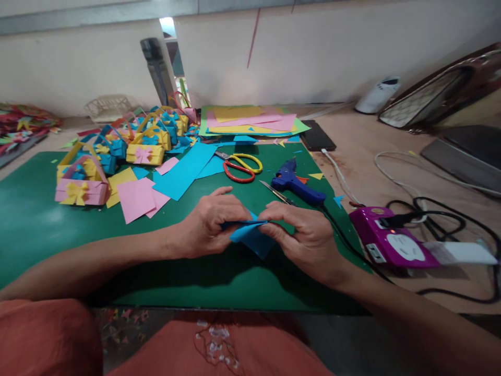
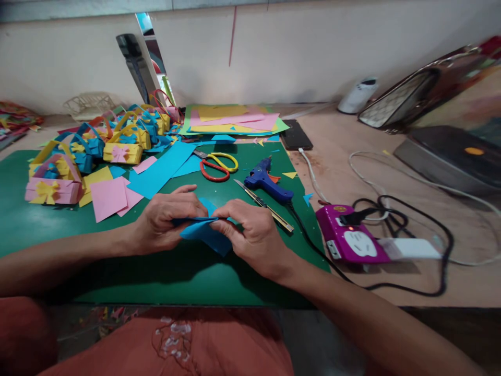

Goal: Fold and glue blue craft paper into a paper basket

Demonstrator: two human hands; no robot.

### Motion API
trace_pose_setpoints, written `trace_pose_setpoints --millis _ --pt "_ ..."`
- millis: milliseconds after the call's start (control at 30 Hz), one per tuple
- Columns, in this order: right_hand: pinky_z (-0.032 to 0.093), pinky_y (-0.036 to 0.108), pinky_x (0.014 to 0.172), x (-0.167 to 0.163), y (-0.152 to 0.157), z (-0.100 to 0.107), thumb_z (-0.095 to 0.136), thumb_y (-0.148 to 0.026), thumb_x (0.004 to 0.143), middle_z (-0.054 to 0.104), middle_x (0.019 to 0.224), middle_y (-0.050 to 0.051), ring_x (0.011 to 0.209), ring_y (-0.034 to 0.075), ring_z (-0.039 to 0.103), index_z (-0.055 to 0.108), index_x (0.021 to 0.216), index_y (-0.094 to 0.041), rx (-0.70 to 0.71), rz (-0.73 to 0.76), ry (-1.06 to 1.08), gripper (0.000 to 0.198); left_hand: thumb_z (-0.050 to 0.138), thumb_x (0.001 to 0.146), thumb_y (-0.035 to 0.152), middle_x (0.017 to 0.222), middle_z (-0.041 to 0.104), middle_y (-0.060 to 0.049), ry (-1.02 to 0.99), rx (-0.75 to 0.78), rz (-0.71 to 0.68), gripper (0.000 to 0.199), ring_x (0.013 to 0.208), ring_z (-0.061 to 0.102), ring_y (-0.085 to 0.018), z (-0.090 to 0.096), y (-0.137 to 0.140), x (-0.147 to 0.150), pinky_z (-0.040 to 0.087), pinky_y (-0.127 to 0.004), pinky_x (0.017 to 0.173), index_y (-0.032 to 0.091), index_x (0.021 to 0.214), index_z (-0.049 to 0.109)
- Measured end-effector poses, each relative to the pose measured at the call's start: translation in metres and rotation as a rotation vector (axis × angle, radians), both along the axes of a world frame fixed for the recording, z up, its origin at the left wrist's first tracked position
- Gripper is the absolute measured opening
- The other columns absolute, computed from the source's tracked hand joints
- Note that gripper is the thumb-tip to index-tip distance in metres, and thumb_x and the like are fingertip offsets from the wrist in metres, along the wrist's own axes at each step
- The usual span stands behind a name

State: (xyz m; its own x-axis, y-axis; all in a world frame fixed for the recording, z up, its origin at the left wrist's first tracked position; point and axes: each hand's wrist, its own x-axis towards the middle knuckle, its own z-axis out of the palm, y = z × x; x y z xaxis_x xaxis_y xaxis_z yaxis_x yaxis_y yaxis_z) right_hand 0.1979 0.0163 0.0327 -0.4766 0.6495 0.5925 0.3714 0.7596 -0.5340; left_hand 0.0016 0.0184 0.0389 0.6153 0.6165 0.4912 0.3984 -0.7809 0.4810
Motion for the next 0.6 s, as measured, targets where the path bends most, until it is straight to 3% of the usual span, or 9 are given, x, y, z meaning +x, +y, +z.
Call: trace_pose_setpoints --millis 300,600 --pt "0.047 0.020 0.062 0.0013 0.0006 0.0015 0.057 -0.015 0.081 0.065 0.074 -0.002 0.069 0.010 0.062 0.060 0.081 -0.020 -0.006 -0.007 -0.002 0.006 0.048 0.081 0.013 0.076 0.067 0.000 0.002 -0.002 0.008 0.014 0.072 0.061 -0.010 0.0007 -0.0011 0.0005 0.031 -0.038 0.099 0.017 0.083 0.061" --pt "0.048 0.023 0.061 0.0021 -0.0009 -0.0007 0.054 -0.022 0.084 0.063 0.068 -0.001 0.068 0.012 0.062 0.058 0.076 -0.021 -0.018 -0.042 -0.034 0.010 0.046 0.083 0.014 0.076 0.067 -0.001 -0.012 -0.019 0.005 0.016 0.072 0.062 -0.010 -0.0016 -0.0018 0.0011 0.030 -0.042 0.100 0.017 0.084 0.062"
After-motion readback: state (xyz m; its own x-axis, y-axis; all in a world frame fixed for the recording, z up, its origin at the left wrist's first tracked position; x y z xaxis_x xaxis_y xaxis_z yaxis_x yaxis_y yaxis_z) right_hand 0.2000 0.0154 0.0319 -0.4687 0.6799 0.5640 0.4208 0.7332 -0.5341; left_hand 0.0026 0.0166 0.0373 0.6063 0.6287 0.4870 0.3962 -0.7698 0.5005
